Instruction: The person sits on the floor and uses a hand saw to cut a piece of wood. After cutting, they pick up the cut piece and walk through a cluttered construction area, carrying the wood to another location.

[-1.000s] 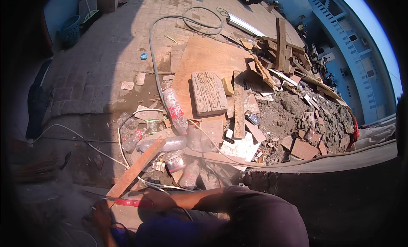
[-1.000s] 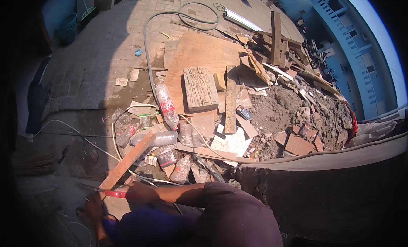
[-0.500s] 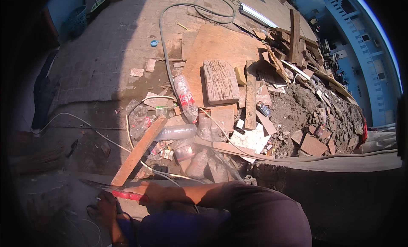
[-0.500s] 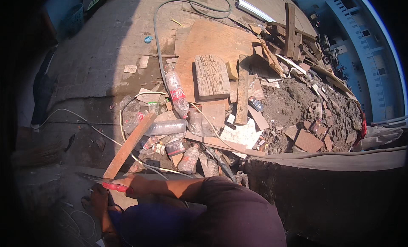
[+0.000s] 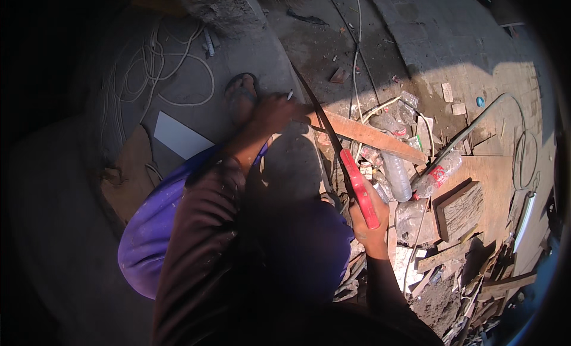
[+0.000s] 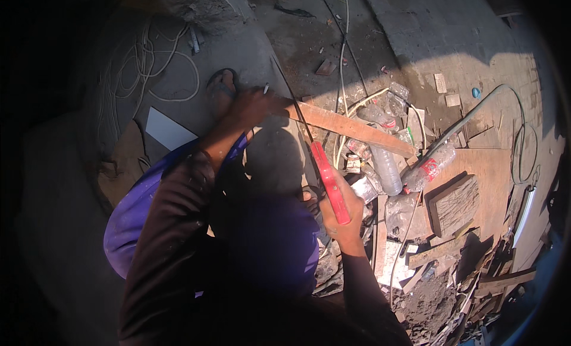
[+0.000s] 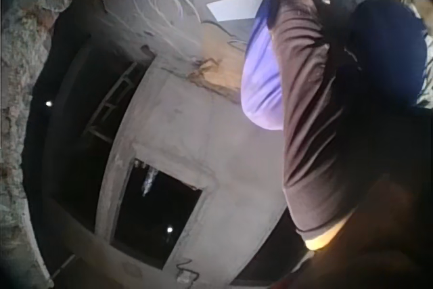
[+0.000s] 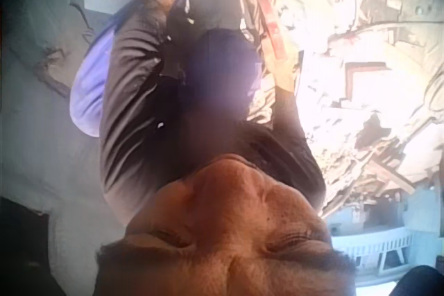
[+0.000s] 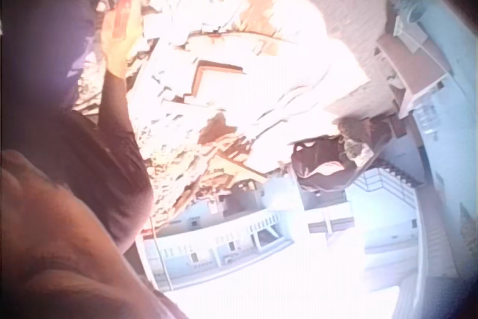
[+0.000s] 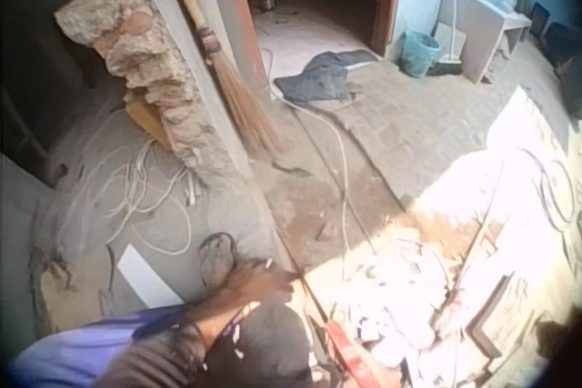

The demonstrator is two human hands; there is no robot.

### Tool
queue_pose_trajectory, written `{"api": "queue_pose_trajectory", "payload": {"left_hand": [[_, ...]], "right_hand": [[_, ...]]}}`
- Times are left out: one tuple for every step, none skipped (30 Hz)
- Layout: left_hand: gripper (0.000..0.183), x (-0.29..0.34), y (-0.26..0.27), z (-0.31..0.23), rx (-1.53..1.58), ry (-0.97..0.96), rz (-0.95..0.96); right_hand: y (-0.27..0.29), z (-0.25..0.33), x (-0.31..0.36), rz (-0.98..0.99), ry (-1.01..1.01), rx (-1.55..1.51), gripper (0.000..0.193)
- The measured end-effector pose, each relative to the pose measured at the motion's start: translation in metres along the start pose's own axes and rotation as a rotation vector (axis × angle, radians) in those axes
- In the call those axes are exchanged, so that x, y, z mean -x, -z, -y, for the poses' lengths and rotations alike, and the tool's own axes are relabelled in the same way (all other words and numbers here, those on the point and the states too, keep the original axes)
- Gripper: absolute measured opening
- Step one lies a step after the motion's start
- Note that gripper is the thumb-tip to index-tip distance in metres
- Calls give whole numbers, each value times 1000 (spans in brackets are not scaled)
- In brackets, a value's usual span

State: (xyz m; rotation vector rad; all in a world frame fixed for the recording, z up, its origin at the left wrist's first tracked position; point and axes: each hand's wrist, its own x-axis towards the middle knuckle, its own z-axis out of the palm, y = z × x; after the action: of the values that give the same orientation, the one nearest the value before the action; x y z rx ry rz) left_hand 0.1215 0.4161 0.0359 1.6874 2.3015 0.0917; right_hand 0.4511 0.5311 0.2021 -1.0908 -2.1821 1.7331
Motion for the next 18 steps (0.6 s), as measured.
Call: {"api": "queue_pose_trajectory", "payload": {"left_hand": [[18,-1,0,-2,-12,15,24],[18,-8,4,-1,-35,24,33],[18,-9,4,-2,-49,36,58],[19,-8,5,-4,-47,58,81],[20,-9,6,-6,-46,77,105],[21,-9,8,-9,-44,94,129],[27,-9,9,-3,-62,106,164],[35,-13,8,2,-81,110,197],[44,-10,5,-1,-92,106,232],[44,-8,6,-3,-84,99,228],[44,-5,6,-5,-77,93,223],[44,-6,10,-5,-79,78,213],[44,-7,7,-3,-79,89,194],[45,-7,1,0,-79,101,176],[45,-4,-1,1,-76,106,163],[44,-7,7,1,-52,114,230],[43,-17,29,3,-39,126,282],[42,-26,55,6,-32,144,338]], "right_hand": [[-7,2,-27,39,-98,34,56],[-17,-8,-53,-27,56,-3,54],[-19,-3,-66,-30,11,-25,53],[-19,-4,-62,-24,54,9,53],[-19,-4,-58,-19,96,43,53],[-13,1,-42,-20,65,67,54],[-5,13,-21,-10,49,87,55],[3,20,1,-9,31,108,55],[18,20,28,15,-9,148,59],[32,24,47,37,24,129,62],[40,28,66,-6,114,221,63],[44,32,73,-8,90,314,62],[42,32,70,7,50,287,61],[41,32,63,28,16,262,61],[32,31,41,61,-40,116,60],[16,21,19,58,-43,106,59],[1,12,-3,51,-28,95,59],[-9,6,-15,22,76,104,59]]}}
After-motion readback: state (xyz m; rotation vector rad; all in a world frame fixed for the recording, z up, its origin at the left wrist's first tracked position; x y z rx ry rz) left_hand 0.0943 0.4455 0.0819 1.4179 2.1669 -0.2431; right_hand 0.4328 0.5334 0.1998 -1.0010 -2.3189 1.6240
